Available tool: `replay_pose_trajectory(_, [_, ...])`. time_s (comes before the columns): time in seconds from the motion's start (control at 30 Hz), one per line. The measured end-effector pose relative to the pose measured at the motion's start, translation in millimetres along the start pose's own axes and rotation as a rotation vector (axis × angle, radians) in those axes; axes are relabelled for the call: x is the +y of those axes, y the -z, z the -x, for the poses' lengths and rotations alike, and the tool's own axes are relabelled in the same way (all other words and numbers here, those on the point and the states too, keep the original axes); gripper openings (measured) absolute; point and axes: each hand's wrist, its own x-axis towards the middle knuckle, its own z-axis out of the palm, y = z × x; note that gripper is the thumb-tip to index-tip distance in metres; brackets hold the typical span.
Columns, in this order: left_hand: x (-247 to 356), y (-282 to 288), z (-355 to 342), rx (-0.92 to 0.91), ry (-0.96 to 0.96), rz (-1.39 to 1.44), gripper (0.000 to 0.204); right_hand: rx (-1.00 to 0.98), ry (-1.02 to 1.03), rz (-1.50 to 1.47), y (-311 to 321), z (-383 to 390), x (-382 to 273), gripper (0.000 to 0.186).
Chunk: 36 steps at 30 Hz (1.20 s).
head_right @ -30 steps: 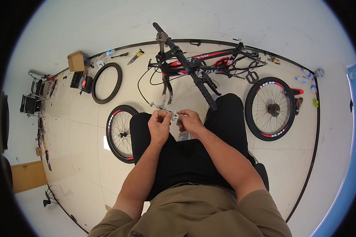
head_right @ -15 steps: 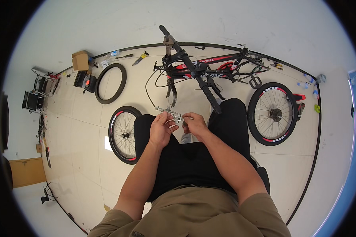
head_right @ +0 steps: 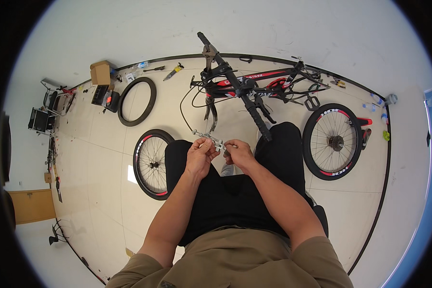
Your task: The person sits on a chair and manipulates a bicycle derailleur with both hands, adjusting small components and wires. They then reach for a green utility knife from the bicycle handlebar area.
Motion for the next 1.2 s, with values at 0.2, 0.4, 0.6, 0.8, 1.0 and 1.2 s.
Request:
replay_pose_trajectory(0.2, [4.5,0.3,3.3,-0.102,0.065,0.073,0.018,0.016,-0.003,0.003,0.2,0.7,-2.4,0.024])
replay_pose_trajectory(0.4, [11.0,1.3,5.4,-0.157,0.148,0.074,0.035,0.007,-0.001,0.002,0.1,1.8,-3.0,0.025])
replay_pose_trajectory(0.6, [13.0,1.5,5.5,-0.152,0.190,0.066,0.033,0.017,0.014,-0.005,-1.6,0.7,-1.2,0.024])
replay_pose_trajectory(0.8, [7.7,19.7,-5.4,-0.175,0.201,0.080,0.033,0.033,0.020,-0.067,-5.6,-6.9,4.9,0.023])
replay_pose_trajectory(1.0, [23.0,-9.7,18.0,-0.104,0.220,0.178,0.064,0.039,0.250,0.108,-6.0,-31.6,39.3,0.019])
replay_pose_trajectory(1.2, [21.9,-9.0,13.0,-0.020,0.230,0.295,0.053,0.069,0.292,0.217,-11.7,-17.2,28.5,0.040])
